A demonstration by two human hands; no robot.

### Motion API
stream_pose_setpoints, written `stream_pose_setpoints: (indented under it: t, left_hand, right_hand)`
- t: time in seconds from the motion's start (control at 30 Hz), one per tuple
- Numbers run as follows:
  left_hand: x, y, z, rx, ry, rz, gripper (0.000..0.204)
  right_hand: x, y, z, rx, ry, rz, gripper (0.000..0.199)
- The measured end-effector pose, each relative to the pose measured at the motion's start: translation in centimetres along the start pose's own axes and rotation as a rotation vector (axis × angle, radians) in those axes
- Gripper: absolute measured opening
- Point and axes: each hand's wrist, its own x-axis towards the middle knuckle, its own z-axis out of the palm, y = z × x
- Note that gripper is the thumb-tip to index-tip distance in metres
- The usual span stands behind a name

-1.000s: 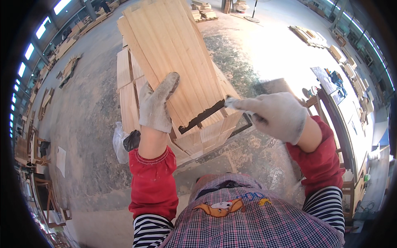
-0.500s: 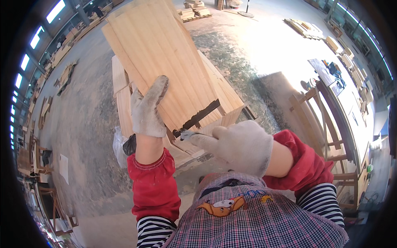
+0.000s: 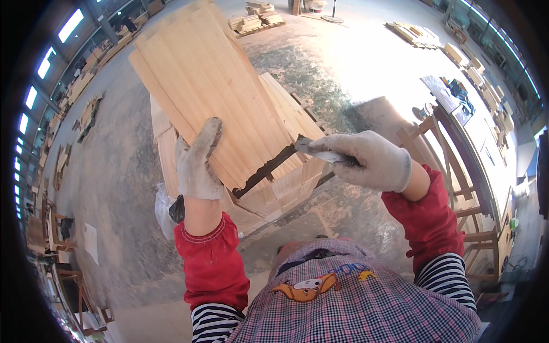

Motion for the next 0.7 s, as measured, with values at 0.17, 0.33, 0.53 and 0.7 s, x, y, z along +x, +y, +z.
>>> stream_pose_setpoints:
  t: [0.17, 0.33, 0.53, 0.7]
  left_hand:
    - [0.2, -0.1, -0.3, 0.041, 0.027, 0.000, 0.040]
    - [0.1, -0.6, -0.3, 0.033, 0.014, 0.029, 0.042]
    - [0.0, -0.4, -0.3, 0.010, 0.038, 0.004, 0.045]
    - [0.1, -0.6, -0.7, 0.019, -0.002, 0.025, 0.044]
  right_hand:
    - [-0.1, 0.5, 2.3, -0.157, 0.155, -0.080, 0.042]
    - [-0.5, 1.0, 3.1, -0.155, 0.209, -0.085, 0.042]
    - [-0.4, 1.7, 3.1, -0.053, 0.247, -0.089, 0.041]
    - [-0.9, 1.1, 3.0, -0.005, 0.229, -0.078, 0.040]
